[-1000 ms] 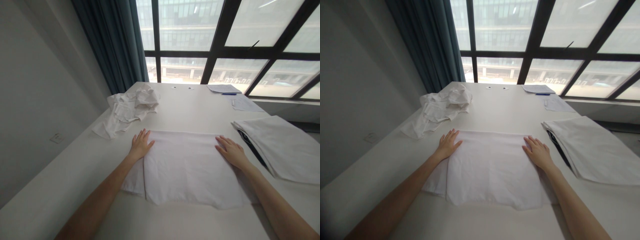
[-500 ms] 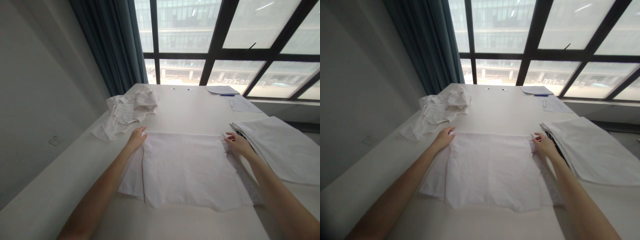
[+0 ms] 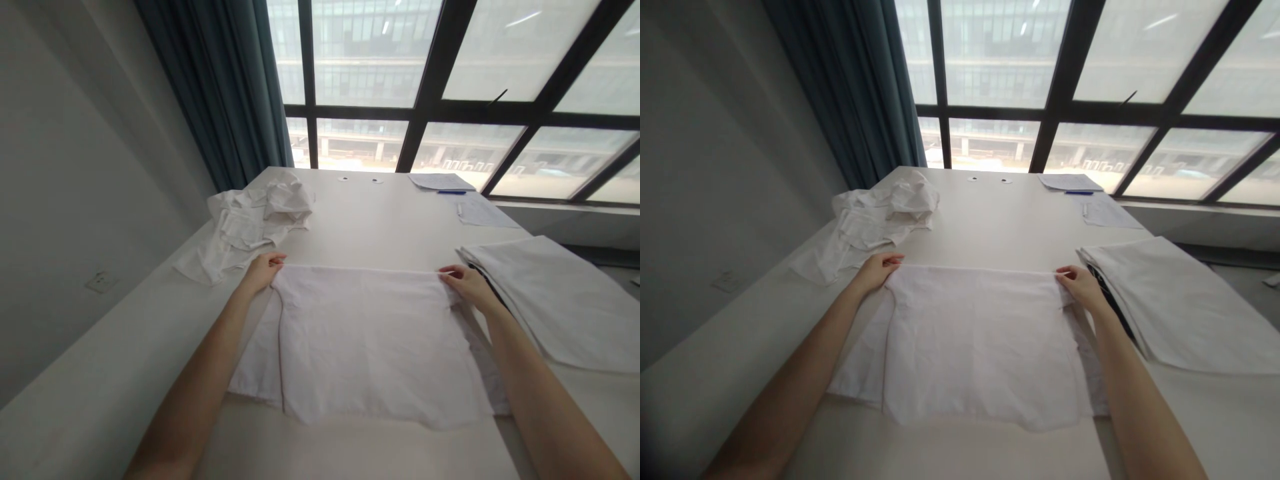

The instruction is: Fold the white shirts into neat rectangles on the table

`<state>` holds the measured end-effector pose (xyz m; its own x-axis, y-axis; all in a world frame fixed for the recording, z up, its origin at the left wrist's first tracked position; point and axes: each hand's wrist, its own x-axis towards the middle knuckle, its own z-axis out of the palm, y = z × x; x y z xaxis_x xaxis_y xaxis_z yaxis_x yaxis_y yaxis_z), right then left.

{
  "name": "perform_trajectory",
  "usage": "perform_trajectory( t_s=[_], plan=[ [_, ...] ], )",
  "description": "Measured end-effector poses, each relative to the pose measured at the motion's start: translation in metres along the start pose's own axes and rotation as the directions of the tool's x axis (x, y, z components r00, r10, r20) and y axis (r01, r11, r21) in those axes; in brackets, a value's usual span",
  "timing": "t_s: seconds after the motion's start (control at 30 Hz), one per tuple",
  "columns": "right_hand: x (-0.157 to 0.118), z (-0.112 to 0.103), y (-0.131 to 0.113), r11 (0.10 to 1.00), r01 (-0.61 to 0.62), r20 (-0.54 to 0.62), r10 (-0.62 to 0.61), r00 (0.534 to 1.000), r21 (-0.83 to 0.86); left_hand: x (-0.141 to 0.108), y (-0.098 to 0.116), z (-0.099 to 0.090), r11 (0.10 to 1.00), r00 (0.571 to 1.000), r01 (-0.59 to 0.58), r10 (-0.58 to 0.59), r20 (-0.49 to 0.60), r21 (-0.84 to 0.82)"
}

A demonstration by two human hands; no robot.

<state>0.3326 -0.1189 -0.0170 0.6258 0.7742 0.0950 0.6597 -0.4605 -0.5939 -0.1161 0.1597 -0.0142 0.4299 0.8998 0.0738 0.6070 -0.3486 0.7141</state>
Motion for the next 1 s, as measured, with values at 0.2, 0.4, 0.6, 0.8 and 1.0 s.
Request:
perform_trajectory(
  t_s=[0.2, 0.4, 0.6, 0.8, 1.0],
  plan=[
    [0.002, 0.004, -0.004, 0.999, 0.037, -0.024, -0.037, 0.999, -0.014, -0.003, 0.001, 0.000, 0.998, 0.998, -0.045, 0.044, 0.034, 0.033],
    [0.004, 0.001, -0.010, 0.997, 0.068, -0.058, -0.070, 0.996, -0.026, -0.005, 0.006, -0.001, 0.985, 0.993, -0.120, 0.121, -0.004, 0.125],
    [0.003, 0.002, -0.015, 0.997, 0.060, -0.102, -0.055, 0.993, 0.039, -0.010, 0.008, -0.002, 0.999, 0.999, -0.029, 0.029, 0.015, 0.046],
    [0.002, 0.000, -0.014, 0.998, 0.052, -0.073, -0.054, 0.996, -0.025, -0.012, 0.008, -0.002, 0.997, 0.996, -0.066, 0.063, 0.069, 0.050],
    [0.003, -0.001, -0.012, 0.996, 0.073, -0.062, -0.076, 0.995, -0.052, -0.014, 0.012, -0.004, 0.991, 0.981, -0.136, 0.137, 0.136, -0.016]
  ],
)
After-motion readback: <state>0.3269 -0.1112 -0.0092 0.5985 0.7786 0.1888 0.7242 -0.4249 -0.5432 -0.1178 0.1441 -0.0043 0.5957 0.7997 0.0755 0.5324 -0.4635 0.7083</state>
